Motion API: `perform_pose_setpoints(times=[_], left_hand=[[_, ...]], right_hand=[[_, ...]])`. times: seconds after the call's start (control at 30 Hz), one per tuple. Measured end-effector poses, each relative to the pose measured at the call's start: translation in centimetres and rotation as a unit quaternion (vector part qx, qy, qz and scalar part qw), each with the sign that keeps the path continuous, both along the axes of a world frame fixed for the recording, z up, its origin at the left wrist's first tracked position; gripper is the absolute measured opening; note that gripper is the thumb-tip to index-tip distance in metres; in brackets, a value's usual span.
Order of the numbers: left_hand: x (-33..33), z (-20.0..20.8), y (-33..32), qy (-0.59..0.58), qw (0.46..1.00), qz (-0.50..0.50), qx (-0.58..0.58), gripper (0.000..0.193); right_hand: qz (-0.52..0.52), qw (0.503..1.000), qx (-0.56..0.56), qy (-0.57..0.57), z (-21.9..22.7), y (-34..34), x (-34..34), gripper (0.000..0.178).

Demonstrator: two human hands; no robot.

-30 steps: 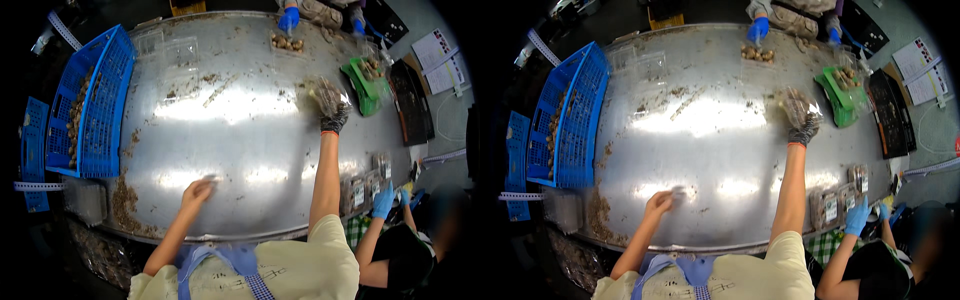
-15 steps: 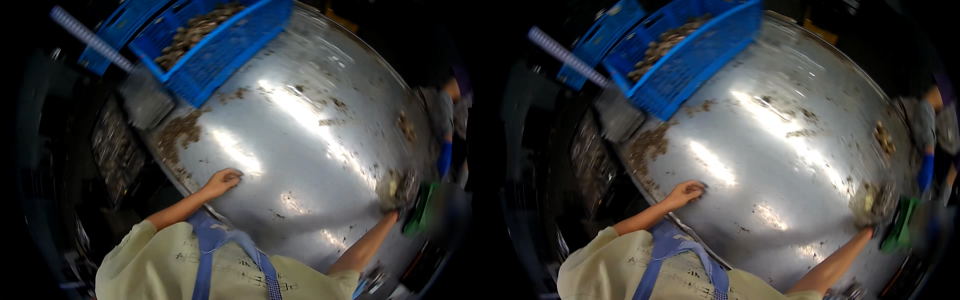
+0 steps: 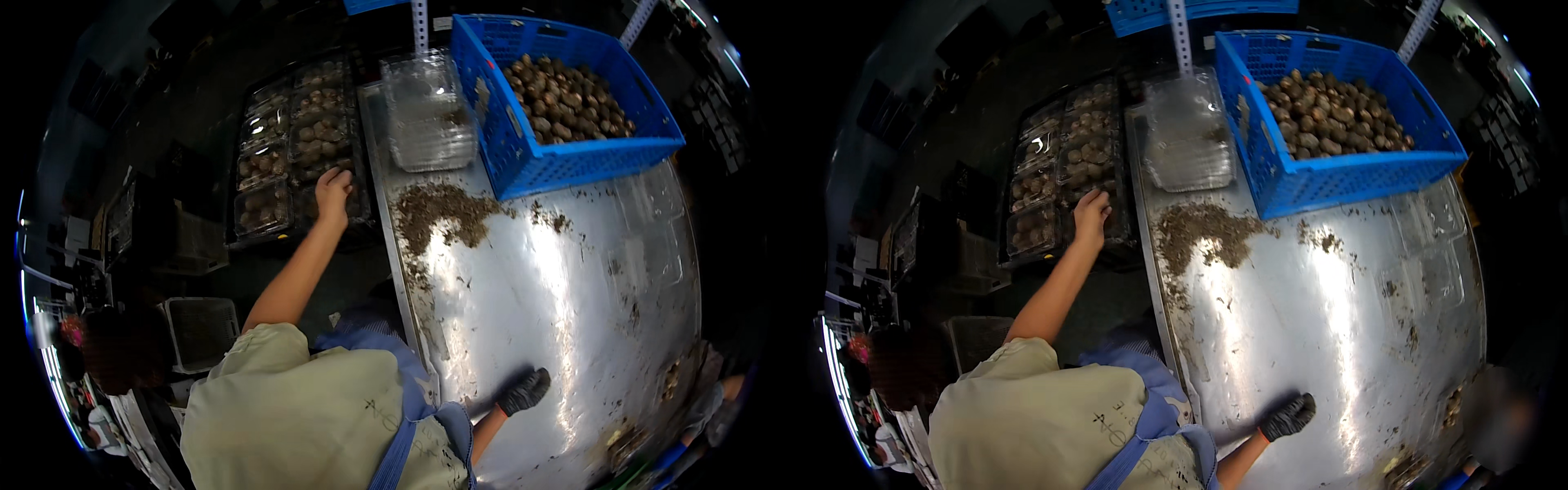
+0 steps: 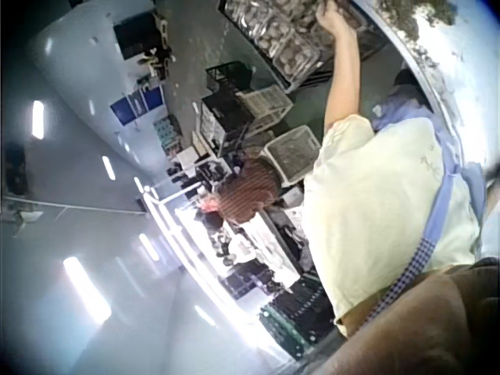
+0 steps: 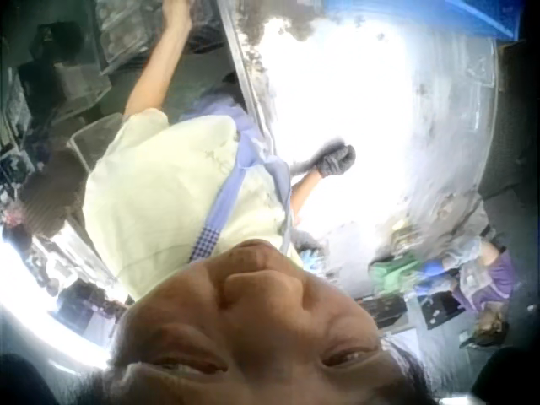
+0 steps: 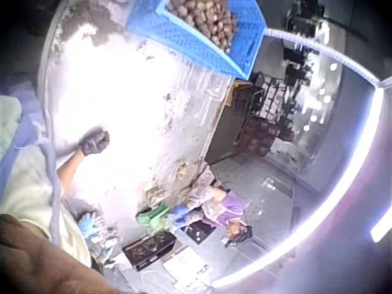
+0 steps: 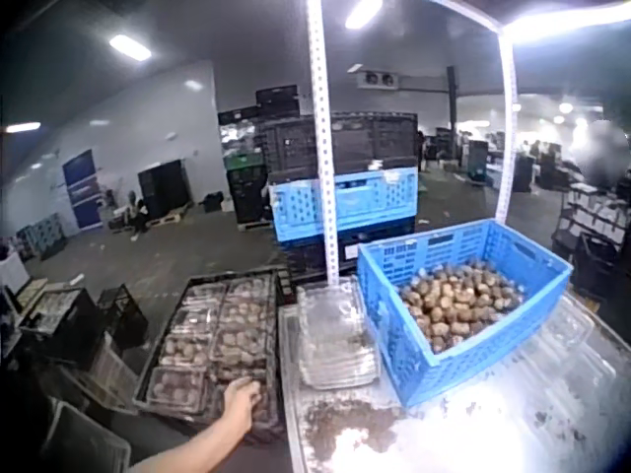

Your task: The person sorts produce from a blue crate into small clear plastic containers, placing them into a larger black crate.

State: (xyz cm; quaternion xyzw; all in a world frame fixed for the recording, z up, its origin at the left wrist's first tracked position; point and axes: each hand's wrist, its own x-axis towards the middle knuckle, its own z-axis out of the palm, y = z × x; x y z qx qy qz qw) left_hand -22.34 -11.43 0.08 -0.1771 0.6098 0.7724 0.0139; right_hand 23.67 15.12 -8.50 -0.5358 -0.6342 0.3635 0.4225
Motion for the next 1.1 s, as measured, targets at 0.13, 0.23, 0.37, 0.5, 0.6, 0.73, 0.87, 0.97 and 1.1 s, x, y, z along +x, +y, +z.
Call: perform_pose_setpoints(times=[0.13, 0.23, 0.37, 0.5, 0.6, 0.73, 0.87, 0.97, 1.1], left_hand=[[-9.5, -5.0, -6.0, -0.153, 0.969, 0.145, 0.131, 0.065], [-13.3, -5.0, -6.8, -0.212, 0.941, 0.214, 0.152, 0.072], [-13.9, -2.9, -4.8, -0.231, 0.919, 0.292, 0.133, 0.073], [-14.1, -2.5, -3.6, -0.155, 0.914, 0.361, 0.098, 0.07], [-13.8, -4.0, -5.1, -0.075, 0.924, 0.325, 0.185, 0.047], [-11.4, -2.9, -6.4, -0.075, 0.937, 0.275, 0.203, 0.039], [-8.7, -0.9, -8.7, -0.004, 0.954, 0.207, 0.216, 0.052], [-6.5, 2.4, -8.5, 0.061, 0.969, 0.104, 0.217, 0.046], [-3.0, 7.8, -6.3, 0.108, 0.972, -0.081, 0.191, 0.033]], right_hand=[[0.104, 0.98, 0.02, -0.167, 1.1, -0.8, -3.5, 0.018], [0.075, 0.991, 0.018, -0.106, 0.0, -0.1, -3.5, 0.017], [0.033, 0.991, 0.007, -0.131, 0.1, 0.1, -4.0, 0.017], [0.01, 0.988, 0.021, -0.152, 0.0, -0.1, -4.7, 0.016], [0.008, 0.985, 0.016, -0.17, -0.7, 0.3, -4.6, 0.016], [-0.004, 0.982, 0.031, -0.184, -0.7, 0.2, -4.9, 0.015], [-0.007, 0.978, 0.041, -0.205, -1.2, 0.2, -4.4, 0.014], [-0.015, 0.982, 0.042, -0.185, 0.2, -0.3, -4.7, 0.013], [-0.021, 0.989, 0.02, -0.148, 0.1, 0.3, -5.2, 0.011]])
